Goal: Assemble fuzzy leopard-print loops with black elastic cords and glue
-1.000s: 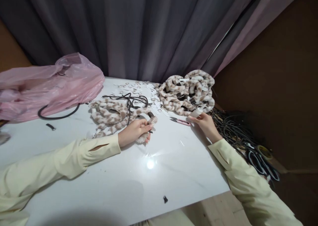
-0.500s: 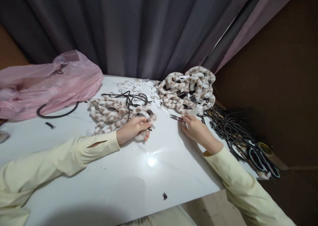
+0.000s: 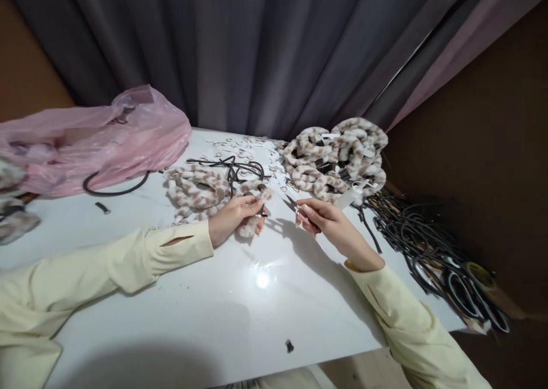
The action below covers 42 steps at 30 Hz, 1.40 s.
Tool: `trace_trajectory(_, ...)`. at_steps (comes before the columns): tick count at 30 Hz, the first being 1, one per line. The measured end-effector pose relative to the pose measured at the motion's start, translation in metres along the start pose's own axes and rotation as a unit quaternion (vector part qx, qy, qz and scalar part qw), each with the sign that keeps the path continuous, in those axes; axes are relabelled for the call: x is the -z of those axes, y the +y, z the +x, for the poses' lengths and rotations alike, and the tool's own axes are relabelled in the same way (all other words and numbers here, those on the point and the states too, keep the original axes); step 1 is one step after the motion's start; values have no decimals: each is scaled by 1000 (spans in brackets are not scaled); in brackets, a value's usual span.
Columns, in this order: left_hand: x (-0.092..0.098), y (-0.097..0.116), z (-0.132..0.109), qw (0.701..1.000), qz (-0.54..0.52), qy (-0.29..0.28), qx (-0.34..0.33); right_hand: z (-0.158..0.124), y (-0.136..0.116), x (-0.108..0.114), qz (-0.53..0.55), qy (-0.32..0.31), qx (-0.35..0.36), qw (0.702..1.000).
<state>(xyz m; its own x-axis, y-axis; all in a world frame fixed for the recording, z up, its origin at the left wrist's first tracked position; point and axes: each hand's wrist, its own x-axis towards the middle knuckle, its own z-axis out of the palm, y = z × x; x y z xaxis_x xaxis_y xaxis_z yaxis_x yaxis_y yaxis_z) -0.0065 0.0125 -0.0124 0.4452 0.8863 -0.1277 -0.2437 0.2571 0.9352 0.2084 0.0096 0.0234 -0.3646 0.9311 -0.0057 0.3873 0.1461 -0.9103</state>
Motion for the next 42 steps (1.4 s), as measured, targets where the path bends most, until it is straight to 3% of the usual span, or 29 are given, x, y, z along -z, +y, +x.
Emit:
trace_trajectory(2, 0, 0, 0, 1000, -13, 9, -5, -2, -3, -7, 45, -3, -30, 999)
trace_trajectory(5, 0, 0, 0, 1000, -17, 8, -16, -4, -2, -12, 23, -3, -61, 998)
trace_trajectory(17, -1, 2, -2, 1000, -15, 2, -20, -5, 2, -29, 74, 7, -94, 993)
trace_trajectory(42, -2, 3, -2, 1000, -5, 1, -16, -6, -1, -34, 48, 23, -72, 996)
